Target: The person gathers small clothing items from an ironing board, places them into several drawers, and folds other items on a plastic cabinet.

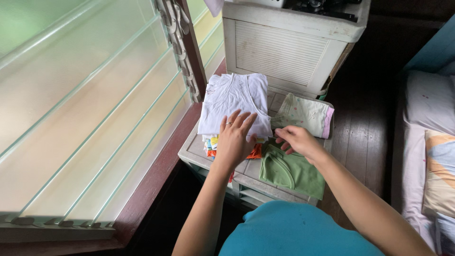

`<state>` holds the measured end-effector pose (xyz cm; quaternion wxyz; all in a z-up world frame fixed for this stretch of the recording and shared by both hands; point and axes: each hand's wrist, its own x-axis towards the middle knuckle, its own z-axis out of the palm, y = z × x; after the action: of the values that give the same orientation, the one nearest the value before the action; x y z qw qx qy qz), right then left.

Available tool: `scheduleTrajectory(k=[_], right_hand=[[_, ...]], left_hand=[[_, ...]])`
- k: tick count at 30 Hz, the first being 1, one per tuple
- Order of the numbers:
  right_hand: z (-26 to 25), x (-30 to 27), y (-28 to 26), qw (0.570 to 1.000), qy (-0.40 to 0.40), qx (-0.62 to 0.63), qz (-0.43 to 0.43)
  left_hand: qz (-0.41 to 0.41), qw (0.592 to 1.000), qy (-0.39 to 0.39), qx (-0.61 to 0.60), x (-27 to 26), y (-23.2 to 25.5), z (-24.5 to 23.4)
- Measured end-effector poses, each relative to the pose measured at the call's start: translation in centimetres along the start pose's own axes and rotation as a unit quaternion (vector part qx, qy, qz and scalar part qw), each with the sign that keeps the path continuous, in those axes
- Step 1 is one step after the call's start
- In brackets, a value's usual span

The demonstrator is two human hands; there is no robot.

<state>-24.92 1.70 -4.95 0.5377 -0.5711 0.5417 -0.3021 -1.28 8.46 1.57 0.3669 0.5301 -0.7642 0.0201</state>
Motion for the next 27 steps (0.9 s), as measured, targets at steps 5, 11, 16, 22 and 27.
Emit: scheduleTrajectory(k=[5, 11, 16, 22, 27], right_hand=[[1.1, 2.2, -1.8, 0.996, -0.05, 0.019, 0.066], [-0.7, 2.7, -4.5, 0.98, -0.064, 0.183, -0.036], [-0.5, 1.9, -4.3, 0.982, -0.012, 0.187, -0.006], [0.8, 2.1, -2.9, 0.979, -0.037, 0.198, 0.008], [2.7, 1.6, -4.0, 0.969, -0.082, 0.234, 0.0]], left_hand=[[-0.011, 0.996, -0.088, -0.017, 1.2, -1.9, 1.0], [-0.134, 0.983, -0.111, -0.057, 3.0, -4.0, 2.2], [-0.354, 0.872, -0.096, -0.324, 4.9, -7.3, 3.2], [-0.319, 0.802, -0.007, -0.504, 3.9, -10.7, 5.6], [-0.321, 0.761, -0.001, -0.564, 3.5, -11.3, 5.9]])
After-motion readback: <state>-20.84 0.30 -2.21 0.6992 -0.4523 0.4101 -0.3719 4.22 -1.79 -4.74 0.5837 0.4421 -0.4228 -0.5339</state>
